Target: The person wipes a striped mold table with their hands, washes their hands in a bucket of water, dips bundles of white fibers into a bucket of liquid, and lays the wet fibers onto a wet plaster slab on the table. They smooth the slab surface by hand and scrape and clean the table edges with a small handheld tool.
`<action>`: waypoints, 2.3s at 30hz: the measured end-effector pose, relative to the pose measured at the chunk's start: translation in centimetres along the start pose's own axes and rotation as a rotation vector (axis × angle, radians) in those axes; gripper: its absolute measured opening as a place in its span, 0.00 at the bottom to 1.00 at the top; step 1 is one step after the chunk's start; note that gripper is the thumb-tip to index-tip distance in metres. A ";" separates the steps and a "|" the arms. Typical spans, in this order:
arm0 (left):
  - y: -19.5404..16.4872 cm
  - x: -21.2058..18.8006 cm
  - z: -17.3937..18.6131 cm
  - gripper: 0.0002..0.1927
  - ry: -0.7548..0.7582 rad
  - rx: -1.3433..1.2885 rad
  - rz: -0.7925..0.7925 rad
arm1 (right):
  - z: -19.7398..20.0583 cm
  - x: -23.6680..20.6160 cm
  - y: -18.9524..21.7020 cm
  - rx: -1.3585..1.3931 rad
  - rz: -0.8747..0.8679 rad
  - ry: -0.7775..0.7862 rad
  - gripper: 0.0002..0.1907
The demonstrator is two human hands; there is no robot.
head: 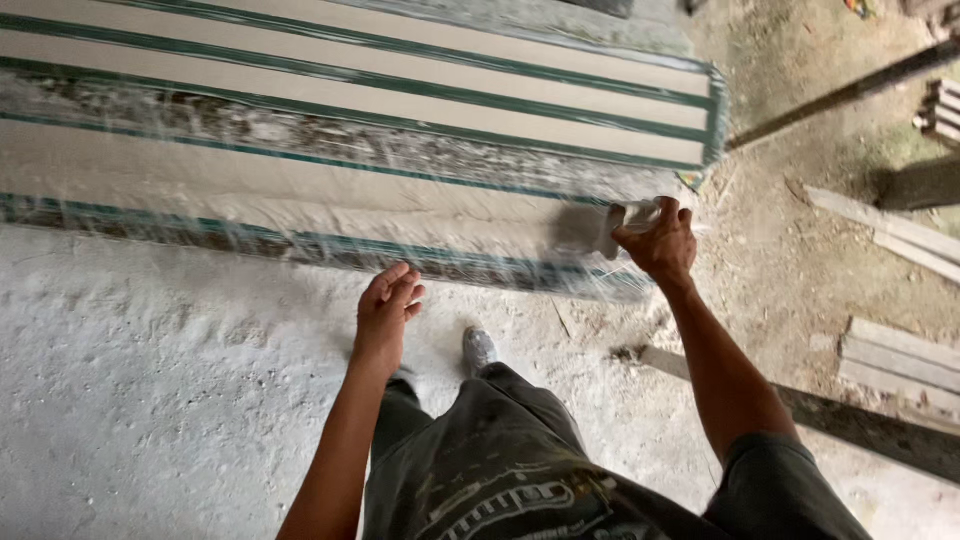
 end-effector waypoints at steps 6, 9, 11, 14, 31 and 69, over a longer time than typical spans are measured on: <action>1.1 -1.5 -1.8 0.22 0.001 -0.003 -0.056 | 1.8 2.1 -11.9 -0.044 -0.052 0.024 0.52; 1.3 -1.8 -0.9 0.22 -0.064 0.041 -0.022 | 2.9 3.0 -15.3 -0.017 -0.078 -0.018 0.51; 1.7 -1.8 -0.4 0.21 -0.100 0.031 0.001 | 3.5 3.8 -16.4 -0.037 -0.094 -0.030 0.50; 2.4 -1.6 0.0 0.21 -0.109 0.046 -0.006 | 4.2 5.3 -15.3 -0.071 0.027 -0.048 0.48; -11.3 7.4 27.5 0.27 -0.314 -0.236 -0.134 | -10.8 0.9 45.2 -0.157 1.031 0.075 0.46; -52.3 15.0 118.7 0.28 -0.856 -0.489 -0.201 | -45.0 -35.8 181.4 0.322 1.663 -0.142 0.43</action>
Point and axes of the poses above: each hand's wrist, its own x-axis towards the middle knuckle, its own z-axis out of the back of the hand, y = z × x, the point moved 8 cm from there along x, towards the middle knuckle, and after that the axes turned 1 degree about z, right-handed, at the moved point
